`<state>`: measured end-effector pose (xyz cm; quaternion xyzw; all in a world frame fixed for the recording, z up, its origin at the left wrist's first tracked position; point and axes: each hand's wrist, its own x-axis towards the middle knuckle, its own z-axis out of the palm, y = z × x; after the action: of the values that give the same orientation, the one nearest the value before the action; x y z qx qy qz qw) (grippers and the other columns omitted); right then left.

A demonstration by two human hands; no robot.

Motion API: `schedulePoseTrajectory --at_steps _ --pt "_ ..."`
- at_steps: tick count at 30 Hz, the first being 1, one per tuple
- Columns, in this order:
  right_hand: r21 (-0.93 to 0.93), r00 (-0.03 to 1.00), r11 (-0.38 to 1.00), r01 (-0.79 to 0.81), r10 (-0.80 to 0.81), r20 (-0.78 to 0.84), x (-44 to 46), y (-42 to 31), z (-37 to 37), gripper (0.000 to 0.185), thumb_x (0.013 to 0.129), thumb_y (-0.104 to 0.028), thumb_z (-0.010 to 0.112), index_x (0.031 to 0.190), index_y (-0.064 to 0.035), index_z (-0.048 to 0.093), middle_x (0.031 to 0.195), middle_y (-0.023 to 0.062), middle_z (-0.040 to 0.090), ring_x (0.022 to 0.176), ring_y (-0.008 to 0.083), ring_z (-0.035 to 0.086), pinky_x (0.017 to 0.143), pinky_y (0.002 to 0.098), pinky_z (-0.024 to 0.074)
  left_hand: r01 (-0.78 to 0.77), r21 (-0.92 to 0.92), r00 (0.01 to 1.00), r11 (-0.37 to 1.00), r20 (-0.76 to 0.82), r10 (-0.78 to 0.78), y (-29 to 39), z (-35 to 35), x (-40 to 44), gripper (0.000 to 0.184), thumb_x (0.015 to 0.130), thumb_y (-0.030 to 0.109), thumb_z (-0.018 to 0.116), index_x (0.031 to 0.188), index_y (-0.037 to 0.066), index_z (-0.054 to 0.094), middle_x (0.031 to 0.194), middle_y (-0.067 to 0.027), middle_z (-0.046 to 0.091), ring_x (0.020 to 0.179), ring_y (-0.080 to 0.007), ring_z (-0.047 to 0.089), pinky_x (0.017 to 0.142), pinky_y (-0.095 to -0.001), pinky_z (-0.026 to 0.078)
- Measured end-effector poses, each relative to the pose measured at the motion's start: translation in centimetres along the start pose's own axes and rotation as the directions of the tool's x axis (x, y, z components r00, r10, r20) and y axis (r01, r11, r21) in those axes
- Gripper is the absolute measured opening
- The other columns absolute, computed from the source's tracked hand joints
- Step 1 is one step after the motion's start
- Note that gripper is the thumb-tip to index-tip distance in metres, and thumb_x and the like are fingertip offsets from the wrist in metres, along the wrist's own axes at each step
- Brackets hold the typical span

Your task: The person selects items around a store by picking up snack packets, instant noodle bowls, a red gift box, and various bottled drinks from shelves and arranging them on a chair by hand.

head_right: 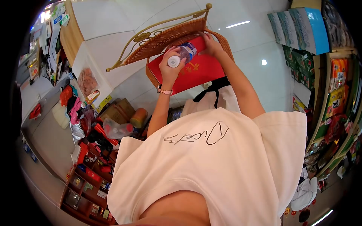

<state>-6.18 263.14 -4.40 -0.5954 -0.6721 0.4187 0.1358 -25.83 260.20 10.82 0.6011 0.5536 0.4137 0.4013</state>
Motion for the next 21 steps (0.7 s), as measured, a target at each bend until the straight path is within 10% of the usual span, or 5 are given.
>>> schedulePoseTrajectory --at_steps 3,9,13,21 --pt "0.517 0.995 0.850 -0.102 0.082 0.061 -0.9 1.5 -0.6 0.089 0.062 -0.014 0.076 0.136 -0.0166 0.026 0.128 0.0170 0.042 0.109 0.0294 0.051 0.088 0.0356 0.0438 -0.142 0.101 0.981 0.985 0.144 0.127 1.2 1.0 1.1 0.024 0.060 0.004 0.073 0.080 0.006 0.059 0.096 -0.0076 0.065 0.104 -0.0258 0.056 0.089 -0.0367 0.043" --pt "0.616 0.958 0.745 -0.255 0.283 0.054 -4.8 2.5 -1.3 0.081 0.066 -0.005 0.071 0.135 -0.0099 0.027 0.124 0.0167 0.047 0.109 0.0267 0.051 0.090 0.0351 0.0424 -0.218 0.007 0.932 0.976 0.298 0.206 2.5 3.5 3.8 0.023 0.060 0.004 0.073 0.079 0.006 0.059 0.093 -0.0069 0.065 0.103 -0.0258 0.056 0.087 -0.0358 0.044" --pt "0.717 0.991 0.696 0.034 0.071 -0.115 -5.4 2.2 0.7 0.081 0.065 -0.005 0.071 0.133 -0.0048 0.029 0.124 0.0165 0.046 0.117 0.0273 0.044 0.097 0.0341 0.0362 -0.256 0.002 0.893 0.967 0.383 0.236 2.6 5.8 5.6 0.021 0.061 0.004 0.072 0.078 0.005 0.060 0.092 -0.0070 0.065 0.100 -0.0255 0.058 0.084 -0.0354 0.046" --pt "0.513 0.983 0.855 0.077 0.020 -0.182 -4.9 0.1 -0.6 0.084 0.060 -0.008 0.073 0.132 -0.0007 0.030 0.128 0.0171 0.044 0.120 0.0291 0.041 0.101 0.0335 0.0308 -0.238 0.021 0.909 0.971 0.358 0.215 3.0 5.2 5.7 0.021 0.062 0.006 0.072 0.079 0.004 0.060 0.092 -0.0077 0.065 0.101 -0.0242 0.058 0.085 -0.0343 0.046"
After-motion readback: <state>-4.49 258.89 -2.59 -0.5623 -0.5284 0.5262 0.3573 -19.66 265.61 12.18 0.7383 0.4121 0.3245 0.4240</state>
